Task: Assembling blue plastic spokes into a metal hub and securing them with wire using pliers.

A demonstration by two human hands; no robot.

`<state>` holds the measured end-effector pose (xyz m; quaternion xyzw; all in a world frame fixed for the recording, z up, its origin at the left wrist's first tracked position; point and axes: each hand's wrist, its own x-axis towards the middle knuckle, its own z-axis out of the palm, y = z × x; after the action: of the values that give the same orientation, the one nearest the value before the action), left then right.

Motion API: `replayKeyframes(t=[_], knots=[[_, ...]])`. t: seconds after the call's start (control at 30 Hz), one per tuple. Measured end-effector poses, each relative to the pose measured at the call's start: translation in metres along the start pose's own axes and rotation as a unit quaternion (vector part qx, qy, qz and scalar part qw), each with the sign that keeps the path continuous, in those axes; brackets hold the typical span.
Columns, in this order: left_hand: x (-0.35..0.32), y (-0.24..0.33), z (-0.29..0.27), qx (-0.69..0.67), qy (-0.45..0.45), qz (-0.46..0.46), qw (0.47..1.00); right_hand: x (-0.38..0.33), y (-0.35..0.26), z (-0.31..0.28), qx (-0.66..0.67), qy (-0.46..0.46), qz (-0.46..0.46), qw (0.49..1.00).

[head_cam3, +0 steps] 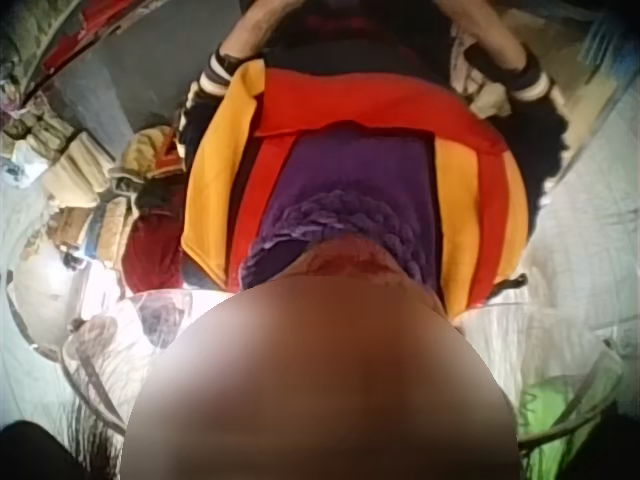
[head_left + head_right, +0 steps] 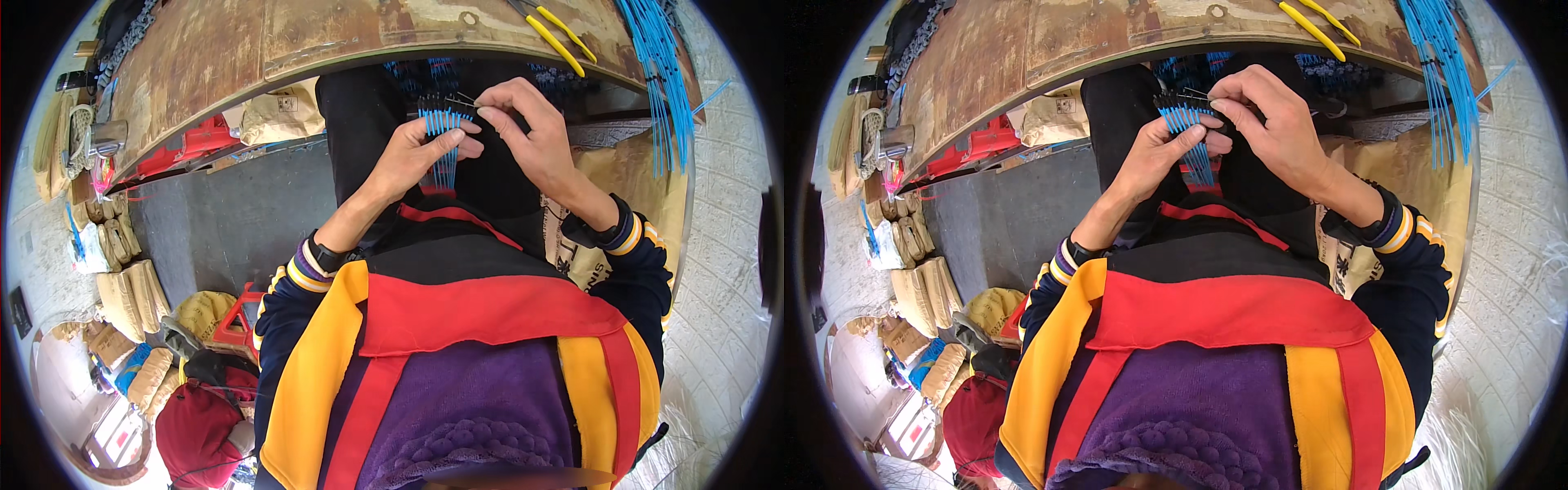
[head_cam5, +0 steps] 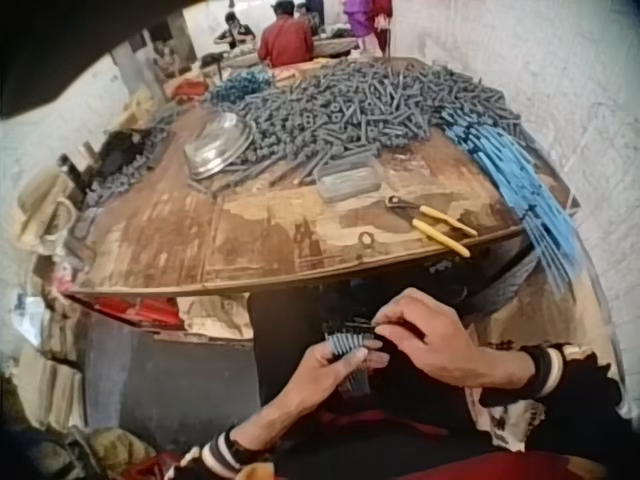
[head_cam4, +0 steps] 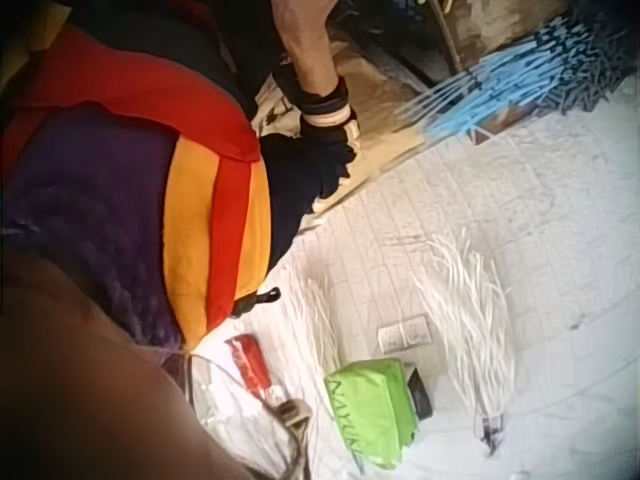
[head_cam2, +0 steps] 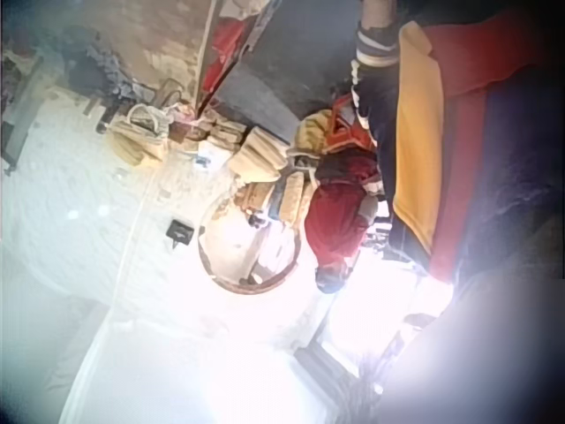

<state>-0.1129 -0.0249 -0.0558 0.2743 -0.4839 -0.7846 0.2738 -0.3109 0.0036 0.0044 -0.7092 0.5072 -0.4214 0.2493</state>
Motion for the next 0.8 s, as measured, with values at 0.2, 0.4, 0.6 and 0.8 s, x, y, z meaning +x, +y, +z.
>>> replayKeyframes(t=[0.2, 0.4, 0.6, 0.8], knots=[[0.0, 0.001, 0.001, 0.009, -0.013, -0.002, 1.0, 0.001, -0.001, -0.001, -0.031, 0.011, -0.053, 0.998], [0.001, -0.002, 0.001, -0.014, -0.018, -0.003, 1.0, 0.004, 0.0, 0.001, -0.051, 0.007, -0.099, 0.994], [0.002, -0.002, -0.002, 0.027, -0.034, -0.011, 0.999, 0.007, 0.001, -0.002, -0.043, -0.015, -0.096, 0.994], [0.002, 0.005, -0.003, -0.019, -0.045, -0.026, 0.998, 0.014, 0.001, -0.01, -0.042, -0.047, -0.091, 0.994]])
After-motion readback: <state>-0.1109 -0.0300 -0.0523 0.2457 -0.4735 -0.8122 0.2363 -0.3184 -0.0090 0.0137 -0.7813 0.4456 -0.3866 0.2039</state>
